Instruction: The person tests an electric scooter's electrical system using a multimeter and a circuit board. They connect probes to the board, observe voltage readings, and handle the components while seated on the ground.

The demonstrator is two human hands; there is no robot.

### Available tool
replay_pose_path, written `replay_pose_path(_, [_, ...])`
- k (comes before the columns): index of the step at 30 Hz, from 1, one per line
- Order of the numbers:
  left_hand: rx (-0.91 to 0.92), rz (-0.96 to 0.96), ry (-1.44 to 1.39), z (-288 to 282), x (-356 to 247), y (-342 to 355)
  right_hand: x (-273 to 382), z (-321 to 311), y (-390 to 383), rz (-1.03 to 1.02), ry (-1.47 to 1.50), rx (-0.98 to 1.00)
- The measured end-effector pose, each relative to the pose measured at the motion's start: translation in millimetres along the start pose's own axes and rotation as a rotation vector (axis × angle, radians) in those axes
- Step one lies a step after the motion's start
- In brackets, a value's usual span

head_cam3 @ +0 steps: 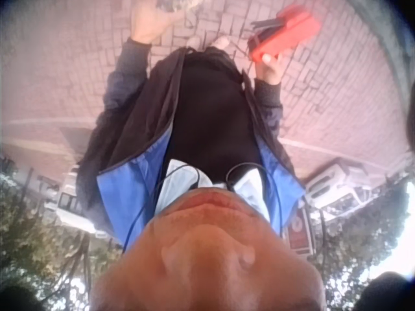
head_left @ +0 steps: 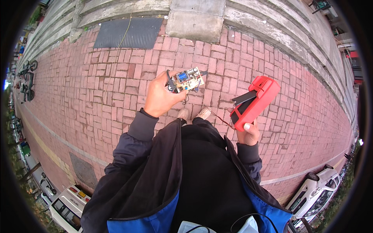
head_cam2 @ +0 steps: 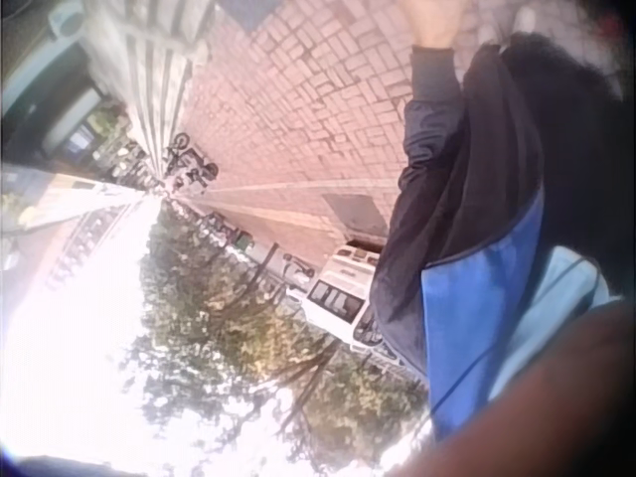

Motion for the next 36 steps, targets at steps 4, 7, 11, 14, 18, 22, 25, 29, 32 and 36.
replay_pose_path(4, [0.008,-0.059,-0.067,2.5,9.7,0.3,0.4,-1.9,1.0,-0.008,-0.007,-0.003])
replay_pose_path(7, [0.009,-0.057,-0.078,3.2,12.0,-0.3,0.0,-2.3,1.0,-0.007,-0.012,0.001])
replay_pose_path(11, [0.002,-0.036,-0.033,0.7,9.4,-1.6,1.9,-0.1,1.5,-0.013,0.002,0.003])
replay_pose_path(14, [0.011,-0.003,-0.034,0.8,5.1,-3.5,4.6,3.9,0.4,-0.053,-0.007,0.013])
replay_pose_path(18, [0.018,0.026,-0.055,1.9,1.4,-1.9,3.5,6.0,0.1,-0.021,-0.022,0.012])
replay_pose_path(22, [0.015,0.082,0.004,3.6,-3.2,-3.7,2.4,6.4,-2.2,-0.019,-0.025,0.024])
replay_pose_path(25, [0.016,0.103,-0.008,1.9,-5.4,-4.7,2.4,6.4,-1.5,-0.037,-0.029,0.018])
replay_pose_path(29, [0.015,0.135,0.044,2.7,-11.6,-6.3,3.7,5.4,-2.5,-0.048,-0.061,0.026])
replay_pose_path(32, [0.014,0.148,0.058,3.6,-17.3,-5.3,3.3,3.7,-2.5,-0.028,-0.051,0.009])
replay_pose_path(36, [0.028,0.127,0.064,4.3,-17.8,-5.7,0.0,1.8,-5.2,0.006,-0.043,0.006])
Point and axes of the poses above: each hand's wrist, its own y-axis towards the middle knuckle, its own z-axis out of the palm, x = y × z, the point moved 9 cm from there along y, towards the middle knuckle, and after that the axes turned 4 degrees about x, right-handed, at the moved point
